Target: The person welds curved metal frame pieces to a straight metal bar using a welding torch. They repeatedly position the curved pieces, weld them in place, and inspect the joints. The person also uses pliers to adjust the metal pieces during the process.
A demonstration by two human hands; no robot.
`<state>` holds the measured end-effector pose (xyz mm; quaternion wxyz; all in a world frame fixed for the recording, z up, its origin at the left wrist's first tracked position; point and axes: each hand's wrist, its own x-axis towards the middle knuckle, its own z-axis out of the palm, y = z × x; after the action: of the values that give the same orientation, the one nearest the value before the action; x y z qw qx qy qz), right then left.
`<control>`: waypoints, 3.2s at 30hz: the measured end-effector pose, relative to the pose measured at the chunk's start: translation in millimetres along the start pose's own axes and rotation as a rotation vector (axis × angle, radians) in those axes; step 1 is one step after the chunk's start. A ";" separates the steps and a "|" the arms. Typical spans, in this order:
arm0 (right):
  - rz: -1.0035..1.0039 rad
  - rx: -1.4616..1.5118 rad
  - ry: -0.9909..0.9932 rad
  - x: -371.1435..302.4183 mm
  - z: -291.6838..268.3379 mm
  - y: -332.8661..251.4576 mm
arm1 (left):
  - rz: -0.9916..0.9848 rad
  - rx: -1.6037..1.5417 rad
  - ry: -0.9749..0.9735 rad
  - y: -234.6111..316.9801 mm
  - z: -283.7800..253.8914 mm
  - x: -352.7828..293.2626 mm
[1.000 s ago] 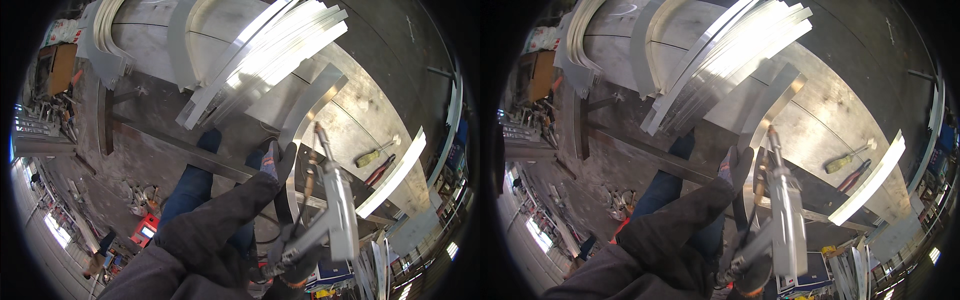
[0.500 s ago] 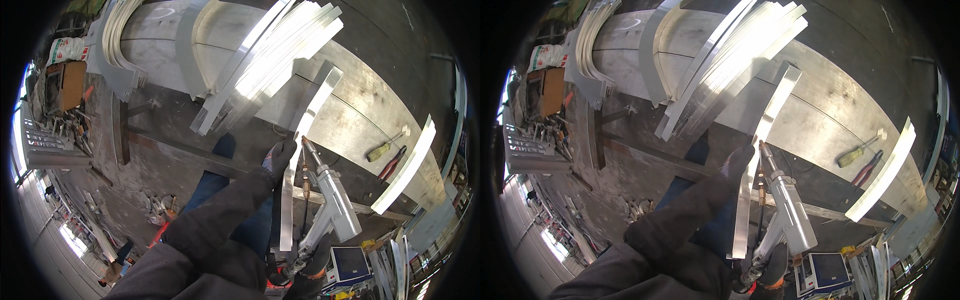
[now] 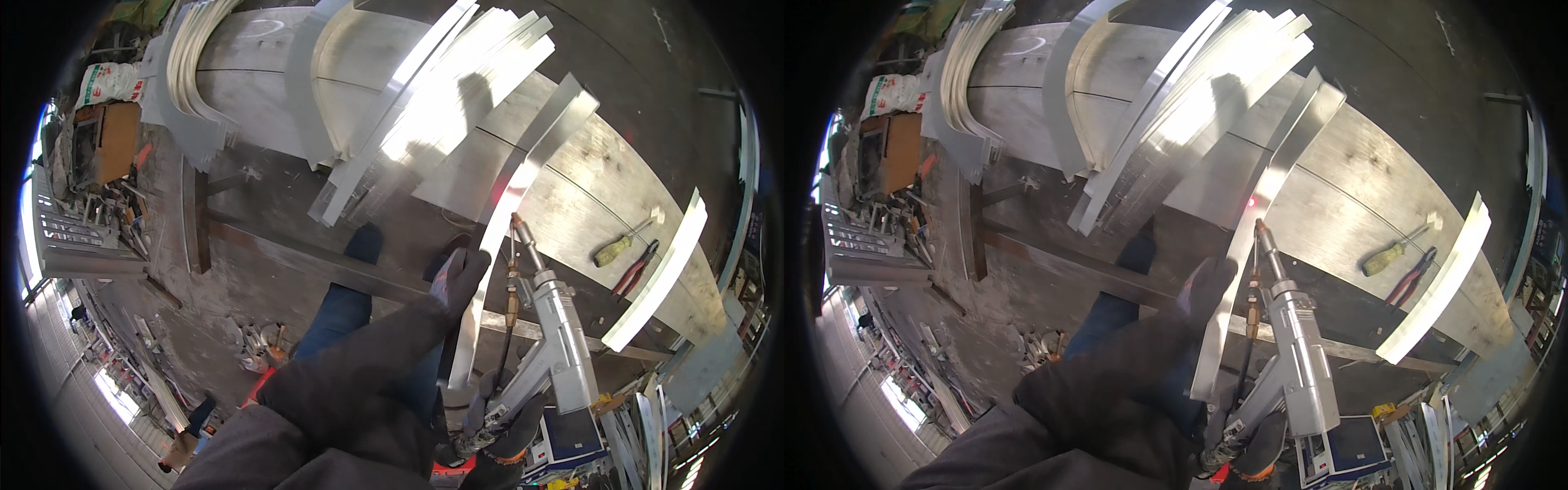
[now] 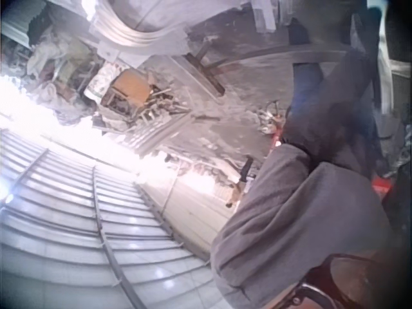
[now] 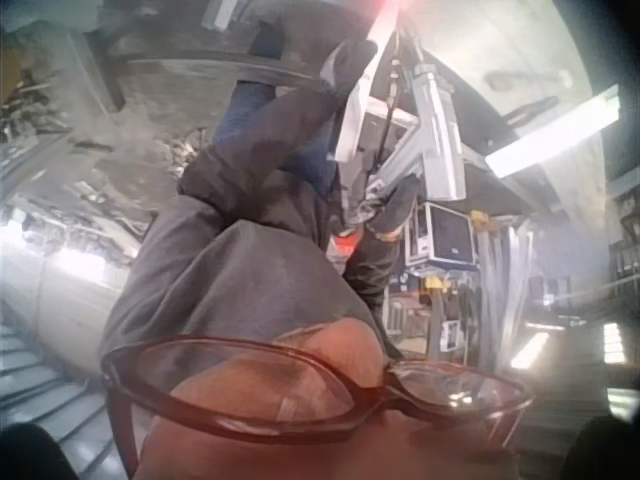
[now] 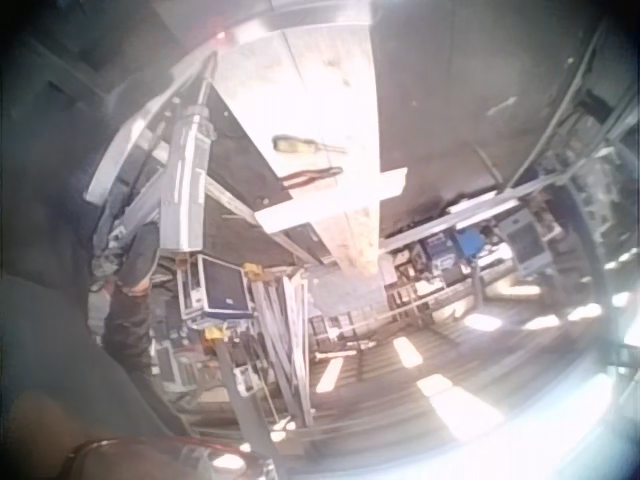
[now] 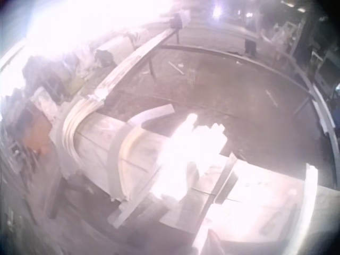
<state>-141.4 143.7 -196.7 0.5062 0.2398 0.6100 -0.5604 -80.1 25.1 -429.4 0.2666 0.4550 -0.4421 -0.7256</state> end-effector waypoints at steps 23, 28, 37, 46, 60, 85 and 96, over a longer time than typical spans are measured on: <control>-0.108 -0.200 -0.072 46.3 50.6 -27.3 | -0.304 -0.120 0.033 -27.1 12.9 37.4; -0.055 -0.071 -0.106 51.3 48.1 -26.2 | -0.312 -0.124 0.005 -26.2 10.8 39.0; -0.087 -0.150 -0.032 54.7 36.1 -17.0 | -0.331 -0.027 -0.008 -29.5 9.8 40.0; -0.071 -0.147 0.073 63.3 -2.1 2.4 | -0.331 -0.008 -0.007 -26.2 2.8 36.8; 0.250 0.436 -0.142 49.6 -10.7 -8.0 | -0.250 -0.151 -0.073 -48.4 1.6 36.4; -0.489 -1.409 0.364 309.9 16.3 -171.1 | -0.592 -0.671 -0.207 211.8 -44.2 -48.4; -0.531 -1.296 0.677 345.3 -123.2 -141.1 | -0.244 -0.249 -0.344 302.9 -26.8 -52.7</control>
<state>-434.3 126.8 -457.9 0.1801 -0.1001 0.9743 -0.0907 -37.4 -85.4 -144.4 0.1516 0.3384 -0.3298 -0.8682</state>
